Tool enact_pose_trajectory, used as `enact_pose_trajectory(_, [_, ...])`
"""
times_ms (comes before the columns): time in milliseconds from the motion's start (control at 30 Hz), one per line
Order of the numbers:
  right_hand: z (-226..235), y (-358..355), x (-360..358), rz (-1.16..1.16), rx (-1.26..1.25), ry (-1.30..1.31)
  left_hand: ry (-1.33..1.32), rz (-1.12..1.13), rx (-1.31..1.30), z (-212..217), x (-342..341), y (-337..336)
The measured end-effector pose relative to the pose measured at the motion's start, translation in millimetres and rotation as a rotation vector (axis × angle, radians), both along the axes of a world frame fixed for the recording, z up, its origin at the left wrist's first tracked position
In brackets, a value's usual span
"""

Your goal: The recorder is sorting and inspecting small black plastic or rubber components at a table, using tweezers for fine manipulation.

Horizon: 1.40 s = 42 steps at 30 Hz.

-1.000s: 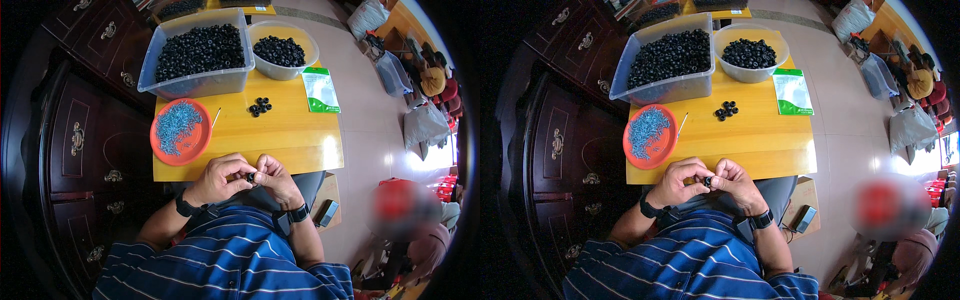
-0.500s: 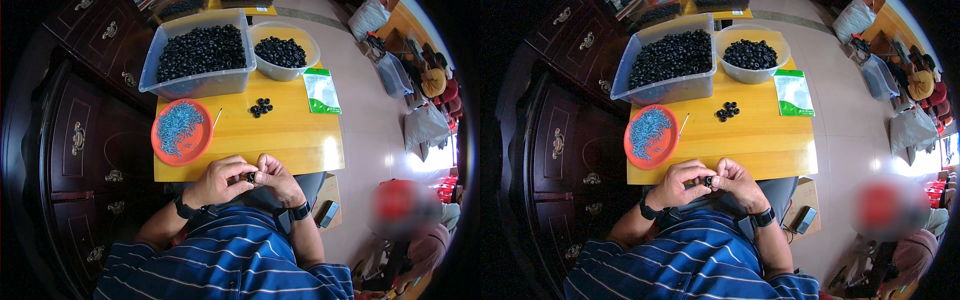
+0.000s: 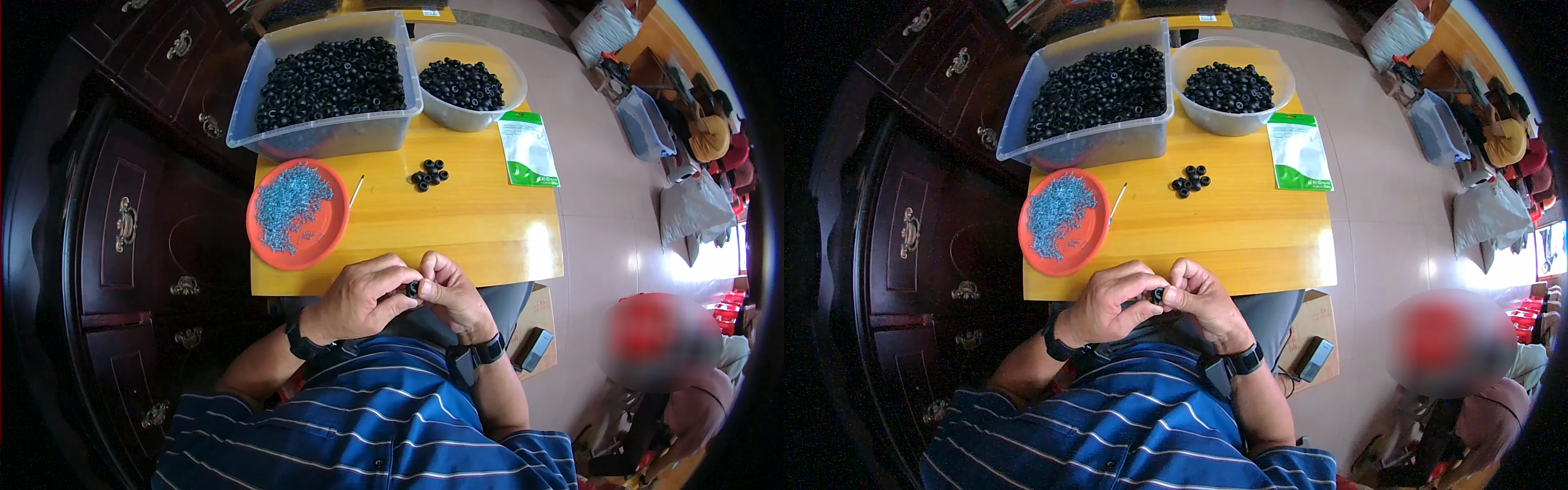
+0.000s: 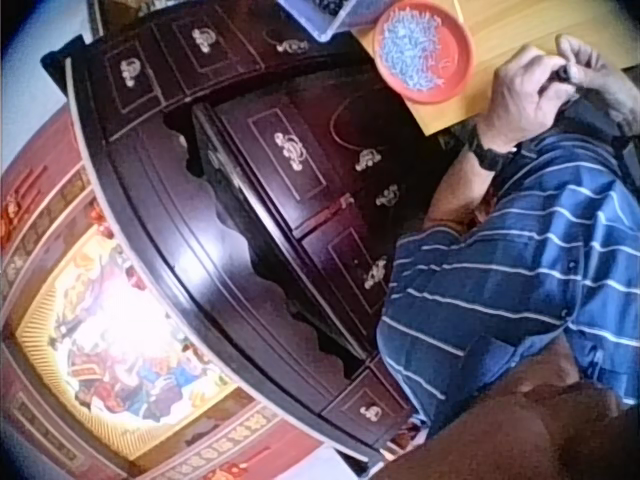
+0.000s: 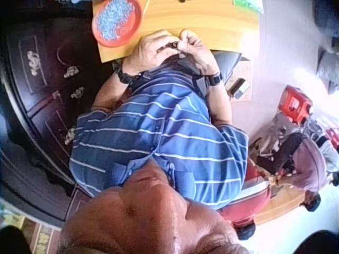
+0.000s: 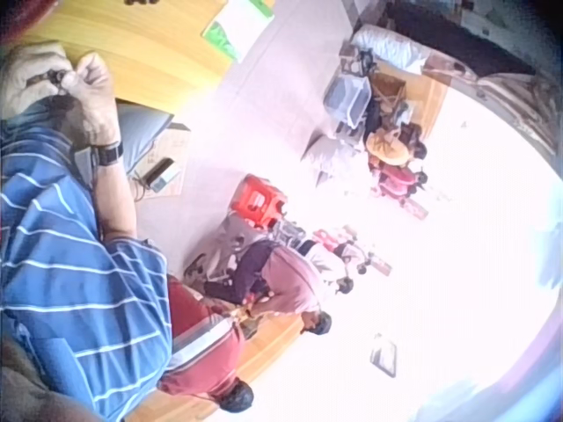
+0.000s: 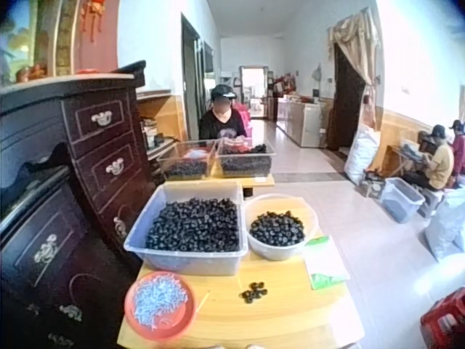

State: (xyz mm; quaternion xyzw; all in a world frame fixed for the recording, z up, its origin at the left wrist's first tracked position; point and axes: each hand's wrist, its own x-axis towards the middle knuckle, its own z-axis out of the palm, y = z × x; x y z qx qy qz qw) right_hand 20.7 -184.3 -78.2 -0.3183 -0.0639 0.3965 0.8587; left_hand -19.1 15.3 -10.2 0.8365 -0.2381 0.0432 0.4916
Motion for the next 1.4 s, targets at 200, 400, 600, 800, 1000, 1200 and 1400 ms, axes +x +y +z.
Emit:
enact_pose_trajectory(200, [1.0,6.8,-4.6,-0.049,0.059,0.031,0.031,0.058,-0.056,0.1,-3.0,-2.8])
enact_pose_trajectory(400, [4.8,10.7,-4.6,-0.066,0.047,0.082,0.114,0.073,-0.059,-0.5,-3.5,-0.3])
enact_pose_trajectory(600, [6.5,7.7,-1.1,-0.024,0.049,0.149,0.127,0.079,-0.019,-1.3,-2.3,0.8])
enact_pose_trajectory(800, [9.1,0.4,4.4,0.008,0.008,0.064,0.072,0.027,0.042,8.6,0.5,0.4])
enact_pose_trajectory(1000, [3.9,1.5,2.4,-0.018,0.017,0.059,-0.001,0.021,0.056,6.3,3.5,-2.9])
enact_pose_trajectory(1200, [7.9,6.5,-0.3,-0.036,0.047,0.087,-0.021,0.043,0.017,2.6,2.7,-1.9])
enact_pose_trajectory(1400, [3.1,9.0,-3.1,-0.025,0.042,0.087,0.012,0.111,-0.045,-5.5,-4.4,-3.1])
